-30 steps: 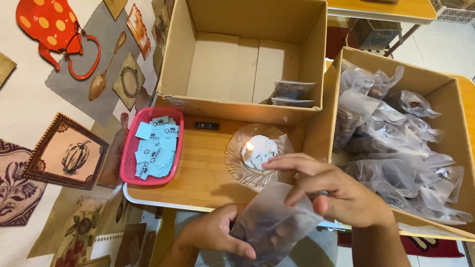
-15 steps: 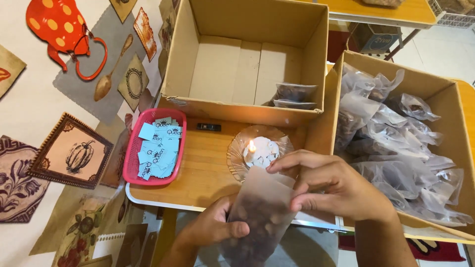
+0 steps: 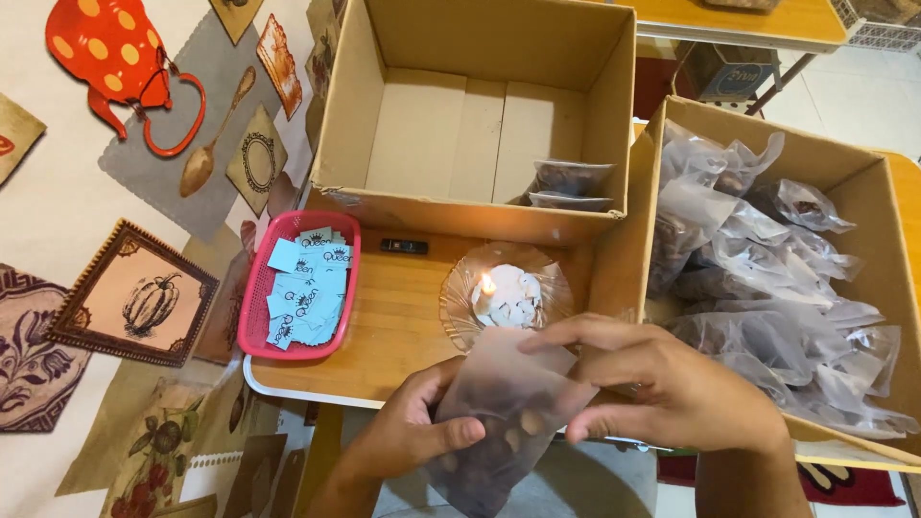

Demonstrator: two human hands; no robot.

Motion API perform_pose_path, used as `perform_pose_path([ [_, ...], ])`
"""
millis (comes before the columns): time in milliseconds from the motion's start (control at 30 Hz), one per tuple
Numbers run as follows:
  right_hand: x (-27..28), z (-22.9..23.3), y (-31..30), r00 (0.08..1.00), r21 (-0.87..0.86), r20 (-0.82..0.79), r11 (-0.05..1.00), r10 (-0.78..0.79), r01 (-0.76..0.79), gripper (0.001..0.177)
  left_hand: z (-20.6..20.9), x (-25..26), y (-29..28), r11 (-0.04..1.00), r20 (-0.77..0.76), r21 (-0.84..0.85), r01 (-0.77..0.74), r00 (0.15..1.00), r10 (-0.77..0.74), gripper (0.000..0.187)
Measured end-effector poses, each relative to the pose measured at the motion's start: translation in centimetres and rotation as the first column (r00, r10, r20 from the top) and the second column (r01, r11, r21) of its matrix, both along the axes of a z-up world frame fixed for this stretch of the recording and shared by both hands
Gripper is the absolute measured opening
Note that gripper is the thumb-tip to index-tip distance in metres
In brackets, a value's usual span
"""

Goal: Manually sealing small plastic bags containing food items using the heat from a candle flame.

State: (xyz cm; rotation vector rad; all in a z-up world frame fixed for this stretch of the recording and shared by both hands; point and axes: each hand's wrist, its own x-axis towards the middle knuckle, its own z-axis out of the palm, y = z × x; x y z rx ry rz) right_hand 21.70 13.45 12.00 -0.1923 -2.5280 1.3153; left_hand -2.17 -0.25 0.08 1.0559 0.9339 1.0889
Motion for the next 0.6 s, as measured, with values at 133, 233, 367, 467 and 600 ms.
perform_pose_path([
  [133, 0.4, -0.7, 0.1, 0.99, 0.0, -0.085, 0.994, -0.11, 0.111, 0.015, 0.2, 0.2, 0.1, 1.0, 0.024, 0.021, -0.002, 1.0, 0.002, 0.067],
  [233, 0.6, -1.0, 0.1, 0.99, 0.0, -0.07, 0.992, -0.124, 0.124, 0.02, 0.0, 0.5, 0.0, 0.999, 0.062, 0.001, -0.035, 0.997, 0.035, 0.065],
  [367, 0.5, -2.7, -0.8, 0.908, -0.252, -0.081, 0.89, -0.411, 0.38, 0.039, 0.3, 1.1, -0.1, 0.972, -0.017, 0.084, -0.219, 0.975, 0.221, 0.061],
  [467, -0.2, -5.3, -2.4, 0.813, -0.529, -0.04, 0.702, -0.581, 0.476, 0.056, -0.2, 1.7, 0.0, 0.93, -0.082, 0.115, -0.35, 0.929, 0.36, 0.057],
  [600, -2.0, -7.0, -4.3, 0.685, -0.457, -0.119, 0.652, -0.719, 0.605, 0.017, 0.2, 2.4, 0.2, 0.921, -0.093, 0.171, -0.351, 0.925, 0.37, 0.052],
])
